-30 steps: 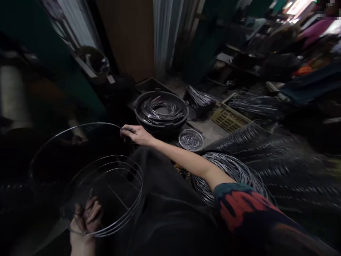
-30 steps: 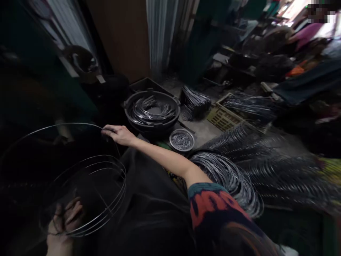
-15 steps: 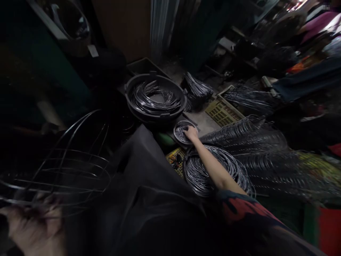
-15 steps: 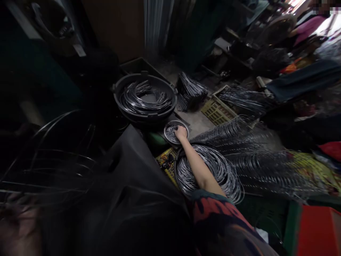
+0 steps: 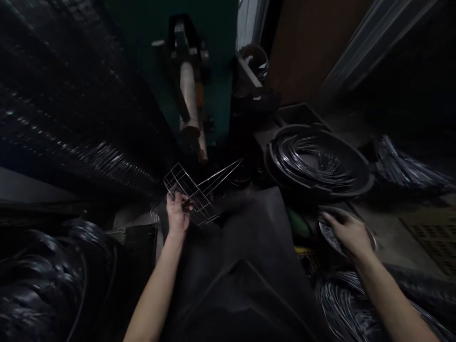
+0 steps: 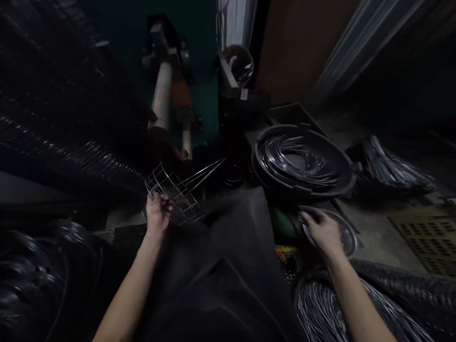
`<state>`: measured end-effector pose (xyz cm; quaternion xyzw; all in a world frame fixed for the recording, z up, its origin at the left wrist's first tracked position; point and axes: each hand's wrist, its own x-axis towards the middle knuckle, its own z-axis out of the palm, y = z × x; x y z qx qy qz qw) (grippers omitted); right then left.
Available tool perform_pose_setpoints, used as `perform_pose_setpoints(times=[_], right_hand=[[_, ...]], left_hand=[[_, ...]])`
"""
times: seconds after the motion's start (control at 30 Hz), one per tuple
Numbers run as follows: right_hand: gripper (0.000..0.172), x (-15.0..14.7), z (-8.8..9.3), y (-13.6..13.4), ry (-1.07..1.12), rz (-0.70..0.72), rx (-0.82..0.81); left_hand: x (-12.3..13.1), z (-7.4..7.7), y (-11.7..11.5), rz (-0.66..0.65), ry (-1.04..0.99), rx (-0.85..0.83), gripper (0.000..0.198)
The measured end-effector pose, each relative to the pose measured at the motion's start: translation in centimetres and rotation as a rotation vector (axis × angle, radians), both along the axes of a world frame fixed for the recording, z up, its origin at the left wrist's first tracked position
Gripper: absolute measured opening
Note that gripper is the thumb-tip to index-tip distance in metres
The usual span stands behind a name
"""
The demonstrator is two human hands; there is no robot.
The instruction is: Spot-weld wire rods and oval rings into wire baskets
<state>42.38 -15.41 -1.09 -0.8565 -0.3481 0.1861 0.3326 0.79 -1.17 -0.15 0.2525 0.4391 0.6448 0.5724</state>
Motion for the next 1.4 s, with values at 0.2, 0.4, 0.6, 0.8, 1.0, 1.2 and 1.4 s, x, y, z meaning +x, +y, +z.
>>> perform_pose_setpoints(times=[0.2, 0.4, 0.6, 0.8, 1.0, 1.2, 1.4], right_hand=[[0.041, -14.1, 4.4, 9.7, 0.755, 0.157, 0.233], [0.038, -21.7, 6.0, 15.4, 0.973, 0.282, 0.252], [0.041, -23.6, 7.0, 16.1, 1.158, 0.262, 0.315], [0.034, -24.1, 8.1, 16.7, 1.235, 0.227, 0.248], [0.032, -24.6, 8.6, 17.2, 1.283, 0.162, 0.201], [0.027, -25.3, 8.7, 17.6, 1.277, 0.122, 0.203], [0.021, -25.9, 8.8, 18.1, 1.308, 0.070, 0.221]], left_hand=[[-0.7, 0.0, -0.3, 0.009, -0.060, 0.013, 0.060], [-1.8, 0.3, -0.5, 0.009, -0.096, 0.066, 0.057], [-2.5, 0.8, -0.1, -0.015, -0.116, 0.027, 0.066], [-2.8, 1.7, 0.6, -0.045, -0.123, -0.012, 0.068], [-2.9, 2.0, 0.9, -0.034, -0.116, -0.026, 0.066], [-3.2, 2.1, 1.2, -0.031, -0.129, -0.023, 0.068], [-3.2, 2.2, 1.6, -0.023, -0.149, -0.045, 0.070]])
